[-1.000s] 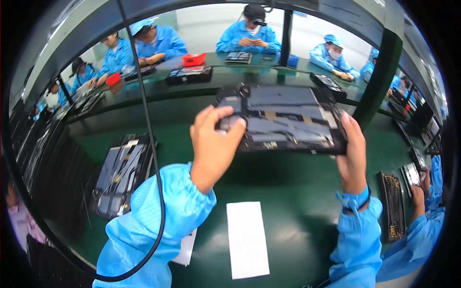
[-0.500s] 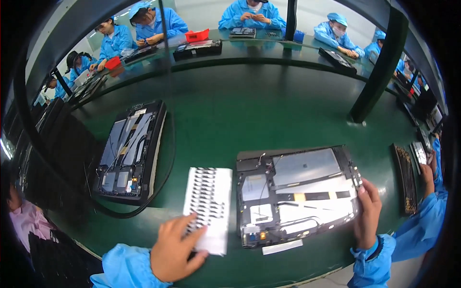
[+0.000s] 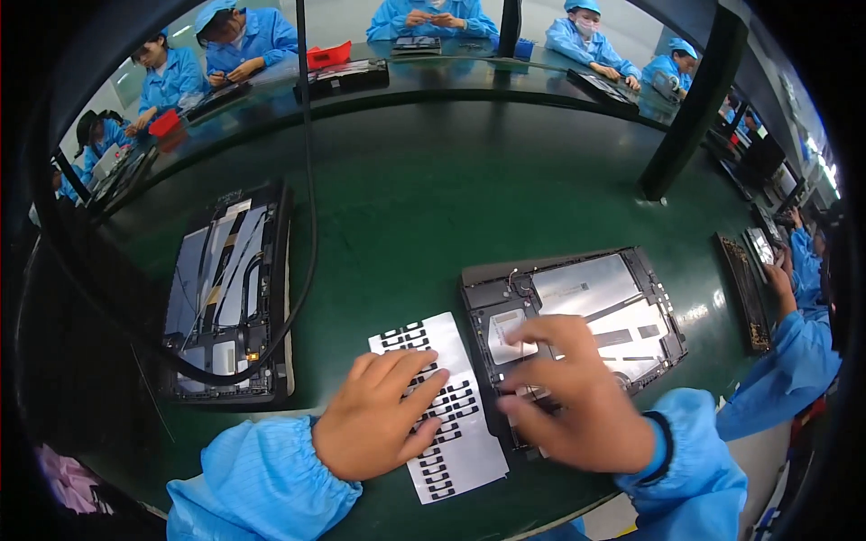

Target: The person assembles tablet devices by taking a tablet chassis, routing and connecting internal ribbon cables and wires by hand, applying adhesive tabs, and stacking the assembled devices onto a pile.

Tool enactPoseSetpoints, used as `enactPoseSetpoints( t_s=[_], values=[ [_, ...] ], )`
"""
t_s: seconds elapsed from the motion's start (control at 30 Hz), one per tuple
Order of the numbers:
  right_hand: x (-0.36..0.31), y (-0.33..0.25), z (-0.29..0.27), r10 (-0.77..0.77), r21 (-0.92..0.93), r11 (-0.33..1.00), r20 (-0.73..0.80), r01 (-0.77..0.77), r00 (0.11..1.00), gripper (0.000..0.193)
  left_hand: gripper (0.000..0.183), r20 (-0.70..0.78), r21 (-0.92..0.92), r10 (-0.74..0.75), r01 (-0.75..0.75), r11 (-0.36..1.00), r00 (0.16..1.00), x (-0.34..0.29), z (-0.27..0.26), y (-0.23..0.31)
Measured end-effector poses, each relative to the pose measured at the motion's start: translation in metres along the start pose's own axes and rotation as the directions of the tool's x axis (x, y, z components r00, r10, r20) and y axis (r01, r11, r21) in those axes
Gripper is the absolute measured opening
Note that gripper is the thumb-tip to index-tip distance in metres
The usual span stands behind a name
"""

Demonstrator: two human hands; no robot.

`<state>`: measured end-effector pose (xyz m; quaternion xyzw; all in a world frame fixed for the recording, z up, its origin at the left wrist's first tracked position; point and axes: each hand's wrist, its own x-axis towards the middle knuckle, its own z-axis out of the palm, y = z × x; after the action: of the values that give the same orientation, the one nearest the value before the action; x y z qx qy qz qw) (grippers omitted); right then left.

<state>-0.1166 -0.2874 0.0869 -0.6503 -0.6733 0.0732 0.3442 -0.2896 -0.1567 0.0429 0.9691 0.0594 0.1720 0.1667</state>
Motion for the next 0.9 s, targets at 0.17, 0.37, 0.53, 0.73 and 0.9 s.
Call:
enactPoseSetpoints(
  t_s=[0.17, 0.37, 0.53, 0.73, 0.9],
  values=[
    [0.020, -0.001, 0.042, -0.071, -0.290, 0.953, 0.054, 0.084, 0.996, 0.009, 0.043, -0.018, 0.013, -0.039, 0.039, 0.999, 0.999, -0.009, -0.001, 0.001],
    [0.019, -0.002, 0.049, -0.066, -0.257, 0.964, 0.029, 0.071, 0.997, 0.011, 0.044, 0.043, 0.070, -0.040, 0.037, 0.997, 0.998, -0.006, -0.001, 0.000],
    [0.025, -0.002, 0.056, -0.054, -0.244, 0.969, -0.041, 0.042, 0.998, 0.012, 0.046, 0.056, 0.113, -0.063, 0.056, 0.992, 0.996, -0.005, -0.006, 0.003],
    [0.021, 0.004, 0.058, -0.058, -0.151, 0.987, -0.038, 0.052, 0.998, 0.014, 0.046, 0.082, 0.166, -0.072, 0.058, 0.984, 0.994, -0.001, -0.001, 0.007],
    [0.018, 0.003, 0.061, -0.062, -0.128, 0.990, -0.073, 0.052, 0.995, 0.017, 0.046, 0.098, 0.188, -0.083, 0.064, 0.980, 0.992, -0.004, -0.002, 0.008]
  ],
)
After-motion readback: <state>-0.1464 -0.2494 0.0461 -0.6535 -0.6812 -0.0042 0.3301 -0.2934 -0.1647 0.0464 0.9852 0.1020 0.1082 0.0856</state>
